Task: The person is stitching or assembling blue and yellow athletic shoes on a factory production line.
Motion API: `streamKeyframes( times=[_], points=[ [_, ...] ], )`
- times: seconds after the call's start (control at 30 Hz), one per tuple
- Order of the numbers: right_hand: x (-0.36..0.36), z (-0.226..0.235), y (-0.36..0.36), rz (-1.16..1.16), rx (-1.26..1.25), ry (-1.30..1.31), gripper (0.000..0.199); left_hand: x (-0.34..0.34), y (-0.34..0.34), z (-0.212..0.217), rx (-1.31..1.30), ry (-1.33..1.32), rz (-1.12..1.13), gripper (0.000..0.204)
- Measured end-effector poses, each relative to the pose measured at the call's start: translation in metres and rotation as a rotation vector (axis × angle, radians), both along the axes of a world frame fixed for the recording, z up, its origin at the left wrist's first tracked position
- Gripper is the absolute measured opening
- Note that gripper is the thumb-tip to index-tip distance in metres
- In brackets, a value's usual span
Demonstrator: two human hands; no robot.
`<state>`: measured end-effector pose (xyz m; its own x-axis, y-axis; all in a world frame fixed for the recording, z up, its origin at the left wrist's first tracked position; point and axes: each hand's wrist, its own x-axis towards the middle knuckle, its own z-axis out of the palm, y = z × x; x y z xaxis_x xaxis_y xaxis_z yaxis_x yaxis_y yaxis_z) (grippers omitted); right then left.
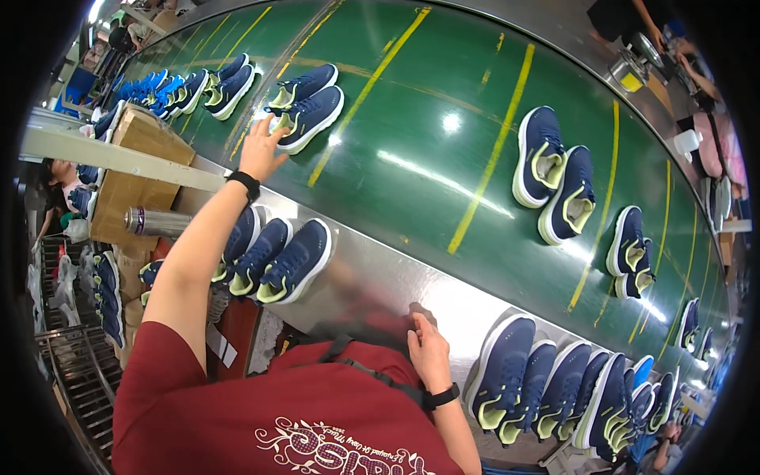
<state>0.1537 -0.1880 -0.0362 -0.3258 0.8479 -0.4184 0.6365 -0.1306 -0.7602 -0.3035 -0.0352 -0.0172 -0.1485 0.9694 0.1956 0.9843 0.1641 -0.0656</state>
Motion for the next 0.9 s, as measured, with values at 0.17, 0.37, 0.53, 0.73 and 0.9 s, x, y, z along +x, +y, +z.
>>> streamKeyframes(
  times=[0.17,0.37,0.53,0.73,0.9],
  points=[
    [-0.062,-0.007,0.009,0.081,0.049,-0.006,0.031,-0.089,0.033,-0.008,-0.236,0.198,-0.057,0.061],
    [-0.083,0.001,-0.005,0.054,0.078,-0.003,0.03,-0.105,0.066,-0.01,-0.524,0.222,-0.131,0.063],
    [-0.078,0.02,-0.028,0.026,0.11,0.005,0.031,-0.04,0.058,0.014,-0.601,-0.13,-0.072,0.058],
    [-0.045,0.057,-0.057,0.0,0.049,0.051,0.031,0.086,-0.024,0.041,-0.403,-0.748,-0.244,0.062],
    [-0.002,0.062,-0.08,-0.24,0.22,0.143,0.046,0.214,-0.153,0.035,-0.391,-0.656,-0.603,0.046]
  ],
)
